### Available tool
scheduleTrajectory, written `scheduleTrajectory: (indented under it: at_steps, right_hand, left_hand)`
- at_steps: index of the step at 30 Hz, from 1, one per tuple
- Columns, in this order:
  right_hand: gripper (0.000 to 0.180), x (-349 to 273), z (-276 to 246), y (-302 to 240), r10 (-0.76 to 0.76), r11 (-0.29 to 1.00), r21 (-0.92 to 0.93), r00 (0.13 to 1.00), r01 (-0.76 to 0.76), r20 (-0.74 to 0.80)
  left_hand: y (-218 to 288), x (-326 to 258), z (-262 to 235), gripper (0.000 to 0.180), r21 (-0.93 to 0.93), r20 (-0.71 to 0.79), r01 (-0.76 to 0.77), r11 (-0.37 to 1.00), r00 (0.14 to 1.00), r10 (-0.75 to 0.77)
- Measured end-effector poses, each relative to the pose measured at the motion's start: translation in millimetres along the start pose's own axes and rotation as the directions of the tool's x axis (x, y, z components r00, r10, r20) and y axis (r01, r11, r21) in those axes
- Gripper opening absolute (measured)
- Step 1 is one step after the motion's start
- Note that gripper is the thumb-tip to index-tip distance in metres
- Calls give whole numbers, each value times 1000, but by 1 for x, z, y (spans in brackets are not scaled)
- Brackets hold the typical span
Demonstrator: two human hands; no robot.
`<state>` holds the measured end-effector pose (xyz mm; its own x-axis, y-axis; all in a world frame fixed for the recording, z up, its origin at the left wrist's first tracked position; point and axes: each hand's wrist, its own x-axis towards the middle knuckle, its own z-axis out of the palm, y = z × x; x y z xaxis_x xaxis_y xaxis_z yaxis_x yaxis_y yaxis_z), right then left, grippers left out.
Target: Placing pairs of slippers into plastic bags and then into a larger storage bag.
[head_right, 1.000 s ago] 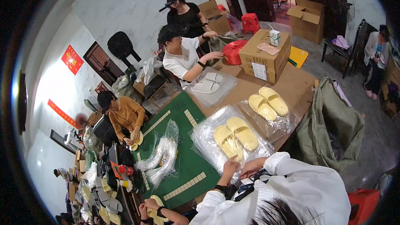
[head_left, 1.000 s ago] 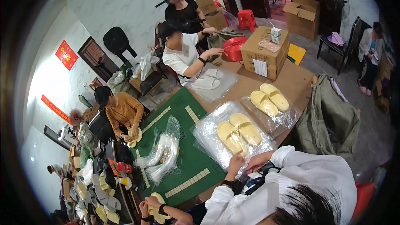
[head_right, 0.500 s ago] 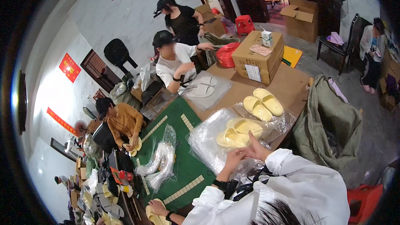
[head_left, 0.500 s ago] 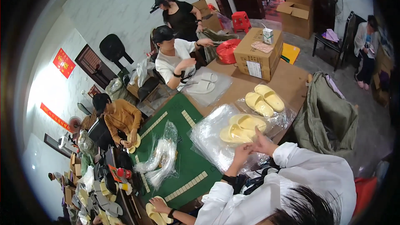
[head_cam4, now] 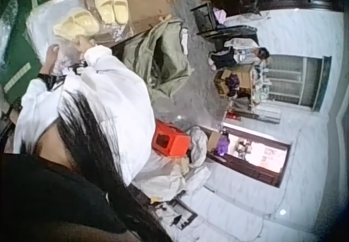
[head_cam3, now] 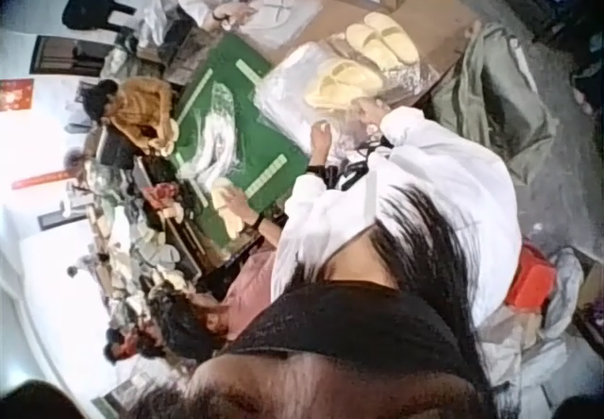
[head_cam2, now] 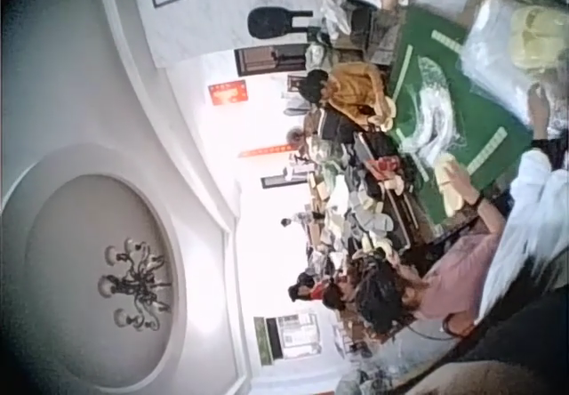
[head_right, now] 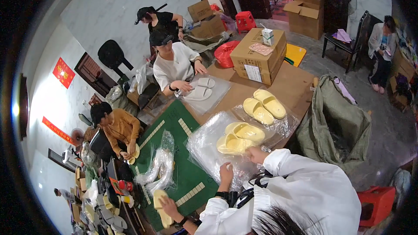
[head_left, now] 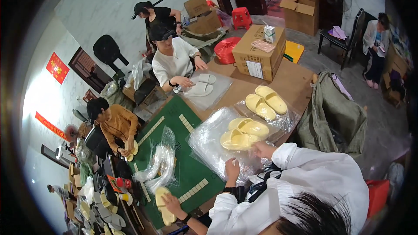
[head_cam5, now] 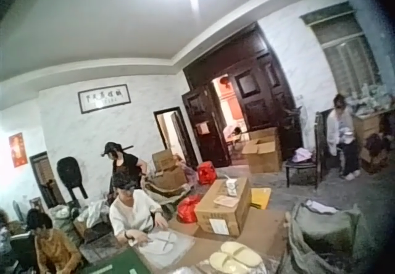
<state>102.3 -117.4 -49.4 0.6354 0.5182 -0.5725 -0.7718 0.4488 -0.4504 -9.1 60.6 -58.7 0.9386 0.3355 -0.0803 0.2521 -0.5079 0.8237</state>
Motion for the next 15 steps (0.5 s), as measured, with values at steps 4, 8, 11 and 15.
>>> scheduleTrajectory:
  at_steps: [4, 8, 11, 15]
  right_hand:
    - [27, -11, 24, -14, -57, 998, -26, 996, 55, -71]
    - [43, -16, 35, -59, -334, 820, -485, 942, 302, 21]
    - [54, -48, 82, -98, -423, 892, -169, 906, 420, 19]
    - [48, -35, 88, -148, -502, 855, -169, 864, 490, -32]
  left_hand:
    - [-21, -32, 3, 51, 552, 143, 5, 834, 985, -100]
    - [-16, -39, 14, 51, 670, 231, -72, 739, 966, -115]
    - [-20, -42, 14, 52, 579, 234, -8, 816, 960, -157]
    - [-25, -41, 14, 49, 589, 210, -58, 806, 974, -83]
